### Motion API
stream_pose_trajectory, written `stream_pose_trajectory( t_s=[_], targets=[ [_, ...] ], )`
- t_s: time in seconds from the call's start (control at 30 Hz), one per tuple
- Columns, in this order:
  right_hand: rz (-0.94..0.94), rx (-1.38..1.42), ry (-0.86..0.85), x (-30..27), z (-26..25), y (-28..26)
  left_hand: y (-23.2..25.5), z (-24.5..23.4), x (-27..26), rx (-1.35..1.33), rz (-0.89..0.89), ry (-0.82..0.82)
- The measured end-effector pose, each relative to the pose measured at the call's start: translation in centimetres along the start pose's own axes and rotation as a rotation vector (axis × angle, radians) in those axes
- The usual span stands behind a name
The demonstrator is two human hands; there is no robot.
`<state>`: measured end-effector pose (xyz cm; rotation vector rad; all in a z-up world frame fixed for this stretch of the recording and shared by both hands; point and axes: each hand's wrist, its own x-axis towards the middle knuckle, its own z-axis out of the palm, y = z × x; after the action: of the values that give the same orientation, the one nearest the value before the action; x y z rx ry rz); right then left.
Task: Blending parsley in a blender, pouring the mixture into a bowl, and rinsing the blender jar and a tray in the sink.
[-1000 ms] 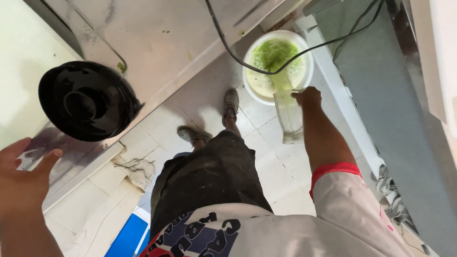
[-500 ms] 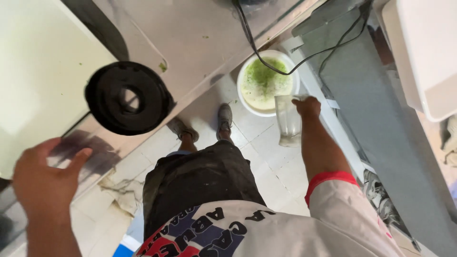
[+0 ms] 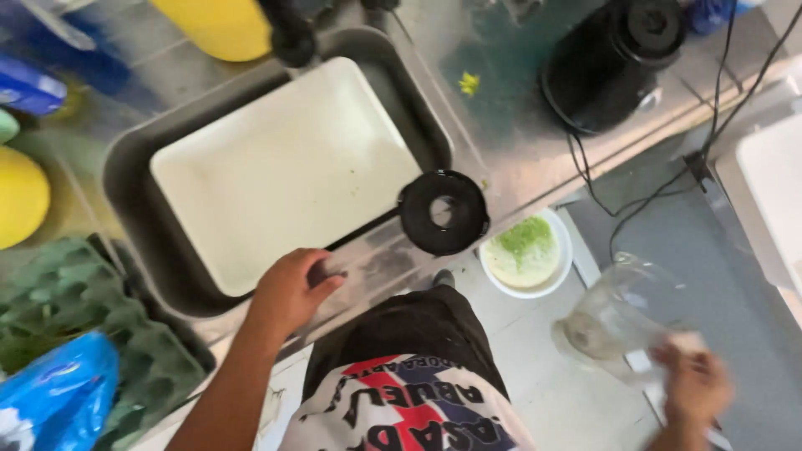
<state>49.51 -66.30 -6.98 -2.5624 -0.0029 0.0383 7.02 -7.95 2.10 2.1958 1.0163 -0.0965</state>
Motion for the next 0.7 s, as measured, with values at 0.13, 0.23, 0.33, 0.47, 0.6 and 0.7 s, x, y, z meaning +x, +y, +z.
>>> stream_pose_trajectory(
  t_s=[0.13, 0.23, 0.33, 0.47, 0.6, 0.7],
  targets=[
    [-0.803, 0.096, -0.299, 3.1, -10.6, -4.6, 0.5, -1.1, 0.1, -0.061, 0.013, -0.049],
    [-1.166, 0.22, -0.383, 1.5, -11.5, -19.4, 2.9, -3.8, -1.4, -0.151, -0.04, -0.078],
    [-0.643, 0.161, -0.367, -8.1, -9.6, -38.6, 0.9, -3.9, -2.9, -0.267, -0.02, 0.01],
    [-1.61, 0.135, -0.313, -8.5, 4.6, -44.8, -2.4, -5.2, -7.0, -0.374, -0.079, 0.164],
    [-0.286, 0.817, -0.993, -16.2, 14.0, -53.5, -6.8, -5.2, -10.0, -0.44, -0.14, 0.458],
    [-0.151, 0.886, -0.991, -19.6, 17.8, -57.0, -8.4, -4.8, -12.3, -0.501, -0.23, 0.564]
  ],
)
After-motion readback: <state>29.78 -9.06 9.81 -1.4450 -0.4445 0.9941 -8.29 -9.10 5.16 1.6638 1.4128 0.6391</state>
